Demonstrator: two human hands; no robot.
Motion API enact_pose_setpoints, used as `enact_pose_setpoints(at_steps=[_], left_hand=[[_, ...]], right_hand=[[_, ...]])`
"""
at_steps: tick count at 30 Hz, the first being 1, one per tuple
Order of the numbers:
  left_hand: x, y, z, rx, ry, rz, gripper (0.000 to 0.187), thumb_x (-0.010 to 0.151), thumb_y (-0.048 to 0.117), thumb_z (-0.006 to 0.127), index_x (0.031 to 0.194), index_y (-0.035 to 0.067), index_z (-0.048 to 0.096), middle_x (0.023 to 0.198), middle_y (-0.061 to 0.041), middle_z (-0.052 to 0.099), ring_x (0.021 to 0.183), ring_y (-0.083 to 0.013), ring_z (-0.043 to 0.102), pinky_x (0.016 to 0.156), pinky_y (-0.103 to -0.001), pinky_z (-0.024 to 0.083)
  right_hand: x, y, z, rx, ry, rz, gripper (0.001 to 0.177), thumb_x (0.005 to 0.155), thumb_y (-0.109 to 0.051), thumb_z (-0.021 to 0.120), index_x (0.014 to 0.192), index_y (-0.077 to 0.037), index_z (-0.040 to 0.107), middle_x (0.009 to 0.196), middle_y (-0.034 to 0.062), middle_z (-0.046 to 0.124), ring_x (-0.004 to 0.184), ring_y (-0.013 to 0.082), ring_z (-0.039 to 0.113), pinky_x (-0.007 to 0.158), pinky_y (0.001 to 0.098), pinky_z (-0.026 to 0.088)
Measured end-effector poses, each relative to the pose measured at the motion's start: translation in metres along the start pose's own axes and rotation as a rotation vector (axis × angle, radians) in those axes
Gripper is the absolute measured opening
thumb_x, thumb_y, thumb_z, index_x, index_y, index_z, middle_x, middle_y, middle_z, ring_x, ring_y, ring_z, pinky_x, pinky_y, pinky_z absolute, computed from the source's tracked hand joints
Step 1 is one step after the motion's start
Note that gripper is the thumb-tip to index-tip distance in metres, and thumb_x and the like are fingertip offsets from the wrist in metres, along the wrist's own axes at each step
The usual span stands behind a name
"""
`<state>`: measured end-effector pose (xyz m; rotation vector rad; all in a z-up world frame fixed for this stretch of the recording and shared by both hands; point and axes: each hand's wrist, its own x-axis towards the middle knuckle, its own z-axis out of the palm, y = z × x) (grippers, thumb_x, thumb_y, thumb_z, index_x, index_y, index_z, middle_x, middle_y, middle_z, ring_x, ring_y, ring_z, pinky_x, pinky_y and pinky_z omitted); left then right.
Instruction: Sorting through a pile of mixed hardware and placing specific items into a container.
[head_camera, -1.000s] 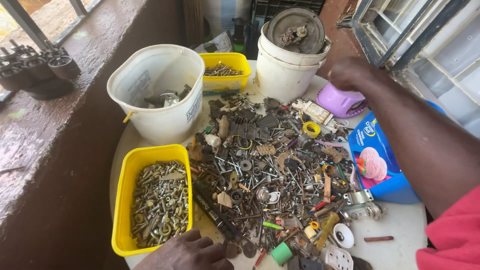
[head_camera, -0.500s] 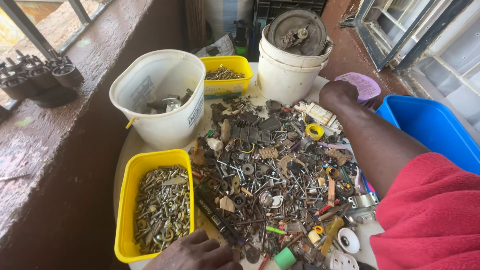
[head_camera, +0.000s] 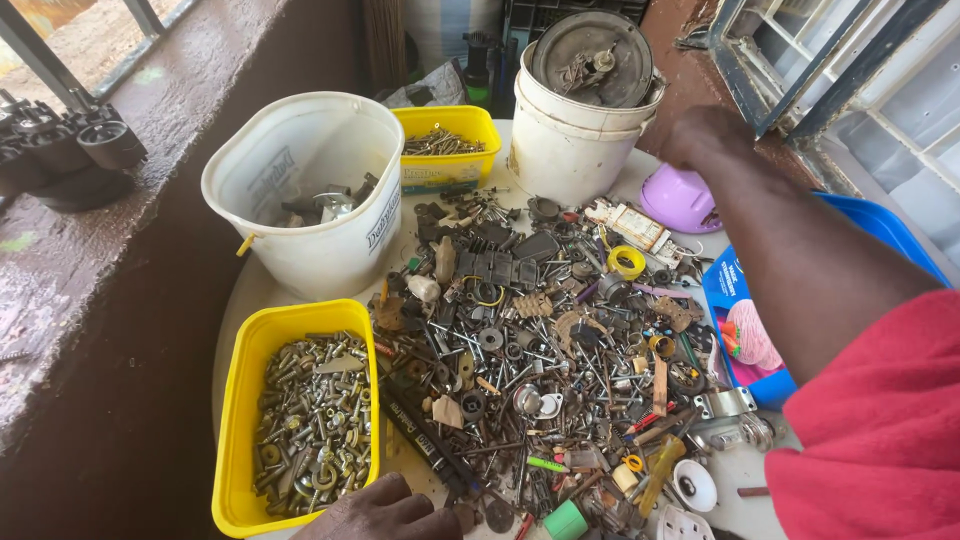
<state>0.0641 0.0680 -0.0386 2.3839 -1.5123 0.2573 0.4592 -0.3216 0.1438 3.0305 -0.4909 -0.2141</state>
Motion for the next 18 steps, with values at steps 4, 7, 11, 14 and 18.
enact_pose_setpoints(at_steps=[4, 7, 11, 14, 18], left_hand=[[0.001, -0.003, 0.006, -0.021, -0.014, -0.015, 0.033, 0.116, 0.021, 0.057, 0.147, 0.011, 0.062, 0.076, -0.003, 0.049, 0.061, -0.0239, 0.051, 0.06, -0.036, 0.045], [0.0, 0.001, 0.002, -0.042, -0.011, -0.019, 0.032, 0.116, 0.02, 0.059, 0.145, 0.007, 0.063, 0.077, -0.003, 0.048, 0.062, -0.0227, 0.05, 0.06, -0.035, 0.043], [0.004, 0.001, -0.003, -0.045, -0.011, 0.01, 0.03, 0.116, 0.019, 0.062, 0.142, 0.005, 0.064, 0.078, -0.003, 0.049, 0.063, -0.0221, 0.051, 0.061, -0.035, 0.043], [0.008, -0.003, -0.008, -0.052, 0.002, 0.033, 0.027, 0.117, 0.018, 0.061, 0.139, 0.003, 0.066, 0.08, -0.003, 0.05, 0.065, -0.0228, 0.052, 0.063, -0.035, 0.043], [0.007, -0.001, -0.009, -0.062, 0.01, 0.04, 0.025, 0.117, 0.017, 0.06, 0.135, 0.001, 0.067, 0.081, -0.004, 0.051, 0.066, -0.0236, 0.053, 0.065, -0.036, 0.044]], right_hand=[[0.019, 0.005, 0.005, -0.181, 0.056, 0.098, 0.061, 0.098, -0.053, 0.066, 0.132, -0.003, 0.07, 0.14, 0.0204, 0.063, 0.12, 0.0394, 0.066, 0.09, 0.0474, 0.059], [0.027, 0.001, 0.033, -0.326, 0.009, 0.063, 0.104, 0.082, -0.094, 0.064, 0.143, -0.01, 0.07, 0.148, 0.018, 0.064, 0.132, 0.0378, 0.065, 0.095, 0.0432, 0.057], [-0.014, -0.005, 0.035, -0.302, 0.128, -0.028, 0.085, 0.083, -0.07, 0.08, 0.136, -0.003, 0.08, 0.124, 0.0059, 0.084, 0.123, 0.0269, 0.074, 0.092, 0.0372, 0.06], [0.028, -0.011, 0.065, -0.45, 0.116, 0.06, 0.044, 0.101, -0.036, 0.063, 0.127, -0.006, 0.084, 0.123, 0.0069, 0.084, 0.122, 0.0305, 0.075, 0.088, 0.0513, 0.062], [0.045, -0.005, 0.065, -0.573, -0.023, -0.006, 0.044, 0.092, -0.023, 0.075, 0.135, -0.021, 0.08, 0.145, 0.0018, 0.075, 0.131, 0.0281, 0.071, 0.086, 0.0409, 0.064]])
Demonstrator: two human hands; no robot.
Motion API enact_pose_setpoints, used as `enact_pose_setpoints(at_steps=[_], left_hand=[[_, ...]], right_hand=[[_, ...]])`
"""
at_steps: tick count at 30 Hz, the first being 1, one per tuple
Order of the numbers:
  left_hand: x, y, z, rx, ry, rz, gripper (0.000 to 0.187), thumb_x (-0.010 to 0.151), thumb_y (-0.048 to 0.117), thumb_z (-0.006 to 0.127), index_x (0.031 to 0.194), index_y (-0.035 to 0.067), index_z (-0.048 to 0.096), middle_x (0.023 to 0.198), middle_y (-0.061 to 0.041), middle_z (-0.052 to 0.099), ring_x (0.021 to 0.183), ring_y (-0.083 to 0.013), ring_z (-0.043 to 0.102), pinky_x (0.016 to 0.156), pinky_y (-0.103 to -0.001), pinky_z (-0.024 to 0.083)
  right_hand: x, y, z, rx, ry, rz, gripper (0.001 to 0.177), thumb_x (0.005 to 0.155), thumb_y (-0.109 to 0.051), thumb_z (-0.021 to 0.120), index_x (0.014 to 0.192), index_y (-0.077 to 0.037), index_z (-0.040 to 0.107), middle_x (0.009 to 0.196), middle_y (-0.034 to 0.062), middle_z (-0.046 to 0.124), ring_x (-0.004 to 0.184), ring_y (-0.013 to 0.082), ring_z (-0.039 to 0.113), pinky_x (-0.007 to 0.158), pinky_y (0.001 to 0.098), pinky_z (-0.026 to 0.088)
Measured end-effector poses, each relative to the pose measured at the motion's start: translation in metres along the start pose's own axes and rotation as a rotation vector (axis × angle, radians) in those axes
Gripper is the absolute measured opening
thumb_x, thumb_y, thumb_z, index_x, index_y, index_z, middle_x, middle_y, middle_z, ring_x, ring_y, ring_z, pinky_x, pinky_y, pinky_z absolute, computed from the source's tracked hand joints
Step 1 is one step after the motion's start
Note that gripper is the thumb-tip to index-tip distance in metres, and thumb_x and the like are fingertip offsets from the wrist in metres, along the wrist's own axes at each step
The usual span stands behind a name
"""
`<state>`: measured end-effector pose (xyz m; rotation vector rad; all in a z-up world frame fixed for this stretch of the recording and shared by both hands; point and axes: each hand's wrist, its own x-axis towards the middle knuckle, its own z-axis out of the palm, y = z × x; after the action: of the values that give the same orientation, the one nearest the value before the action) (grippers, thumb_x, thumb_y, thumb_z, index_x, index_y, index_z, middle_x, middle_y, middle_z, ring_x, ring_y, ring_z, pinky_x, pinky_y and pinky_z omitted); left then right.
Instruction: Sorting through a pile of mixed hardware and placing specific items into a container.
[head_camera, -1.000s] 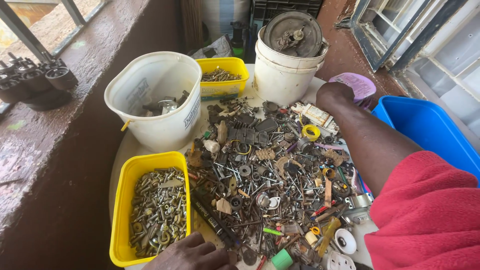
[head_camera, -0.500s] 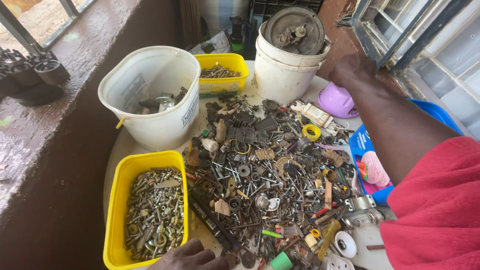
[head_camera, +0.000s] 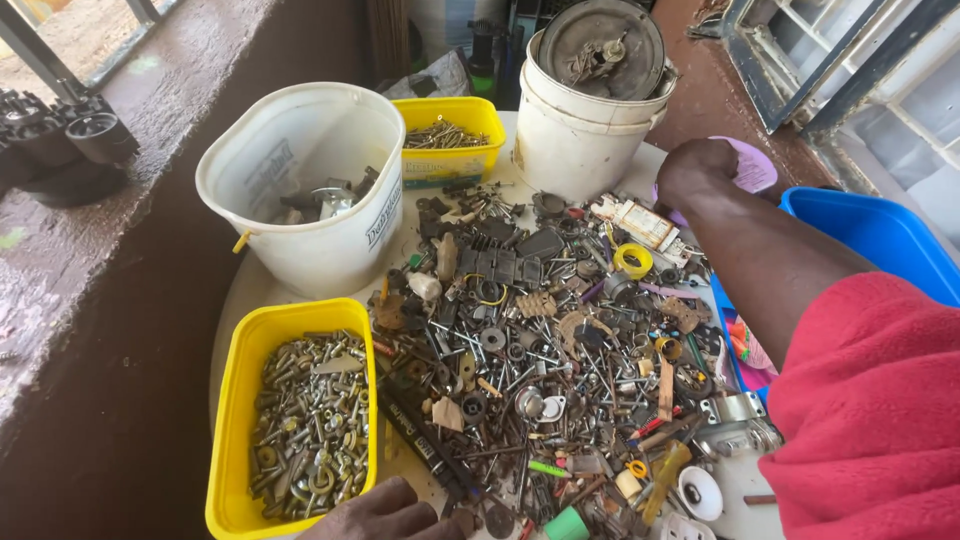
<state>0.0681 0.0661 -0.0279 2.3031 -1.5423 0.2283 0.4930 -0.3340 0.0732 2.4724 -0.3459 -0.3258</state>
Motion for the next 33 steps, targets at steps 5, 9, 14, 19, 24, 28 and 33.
enact_pose_setpoints(at_steps=[5, 9, 14, 19, 24, 28, 33], left_hand=[[0.025, 0.009, -0.035, -0.026, 0.07, 0.011, 0.024, 0.121, 0.017, 0.045, 0.111, 0.009, 0.066, 0.095, -0.005, 0.057, 0.072, -0.023, 0.058, 0.075, -0.036, 0.049], [0.03, 0.007, -0.038, 0.067, 0.127, 0.038, 0.026, 0.119, 0.016, 0.043, 0.117, 0.01, 0.068, 0.105, -0.005, 0.062, 0.078, -0.0234, 0.061, 0.074, -0.035, 0.049], [0.041, 0.016, -0.057, 0.165, 0.205, 0.074, 0.014, 0.117, 0.016, 0.058, 0.108, 0.019, 0.068, 0.09, 0.0, 0.058, 0.066, -0.0184, 0.055, 0.062, -0.034, 0.044], [0.048, 0.029, -0.078, 0.139, 0.141, 0.09, 0.015, 0.121, 0.02, 0.049, 0.113, 0.018, 0.063, 0.091, 0.0, 0.055, 0.068, -0.0195, 0.053, 0.068, -0.035, 0.045], [0.055, 0.041, -0.092, 0.171, 0.149, 0.063, 0.016, 0.118, 0.017, 0.059, 0.102, 0.014, 0.06, 0.08, -0.002, 0.052, 0.061, -0.0209, 0.051, 0.06, -0.036, 0.041], [0.055, 0.049, -0.095, 0.171, 0.166, 0.018, 0.012, 0.113, 0.016, 0.058, 0.107, 0.011, 0.067, 0.085, -0.003, 0.057, 0.067, -0.024, 0.054, 0.059, -0.039, 0.041], [0.056, 0.063, -0.106, 0.162, 0.111, -0.161, 0.03, 0.109, 0.029, 0.053, 0.127, 0.01, 0.068, 0.116, -0.01, 0.065, 0.084, -0.0304, 0.06, 0.065, -0.044, 0.046]], right_hand=[[-0.002, -0.012, 0.008, -0.116, 0.029, -0.012, 0.047, 0.094, -0.015, 0.069, 0.14, -0.016, 0.077, 0.147, 0.003, 0.073, 0.135, 0.0352, 0.069, 0.087, 0.0442, 0.065], [0.01, -0.005, 0.016, 0.099, 0.105, 0.082, 0.061, 0.084, -0.028, 0.083, 0.142, -0.01, 0.072, 0.144, 0.0073, 0.072, 0.13, 0.0391, 0.07, 0.094, 0.0517, 0.062], [-0.025, 0.026, -0.023, 0.087, 0.107, 0.029, 0.055, 0.08, -0.043, 0.077, 0.126, -0.013, 0.078, 0.117, 0.0037, 0.08, 0.105, 0.0231, 0.08, 0.074, 0.0358, 0.063], [-0.032, 0.073, -0.06, 0.127, 0.206, -0.019, 0.069, 0.084, -0.069, 0.069, 0.123, -0.013, 0.078, 0.112, 0.0103, 0.079, 0.098, 0.0311, 0.075, 0.079, 0.0409, 0.057], [0.034, 0.153, -0.071, 0.591, 0.331, -0.104, 0.074, 0.097, -0.051, 0.08, 0.145, 0.003, 0.064, 0.129, 0.032, 0.071, 0.102, 0.0521, 0.072, 0.075, 0.0609, 0.054], [-0.005, 0.184, -0.012, 1.018, 0.158, -0.361, 0.067, 0.095, -0.045, 0.075, 0.143, 0.001, 0.065, 0.104, 0.0189, 0.06, 0.081, 0.0349, 0.058, 0.061, 0.0472, 0.042], [-0.177, 0.15, 0.047, 1.558, -0.092, -0.654, 0.058, 0.094, -0.037, 0.069, 0.141, -0.003, 0.065, 0.073, 0.0032, 0.046, 0.055, 0.0144, 0.039, 0.044, 0.0308, 0.026]])
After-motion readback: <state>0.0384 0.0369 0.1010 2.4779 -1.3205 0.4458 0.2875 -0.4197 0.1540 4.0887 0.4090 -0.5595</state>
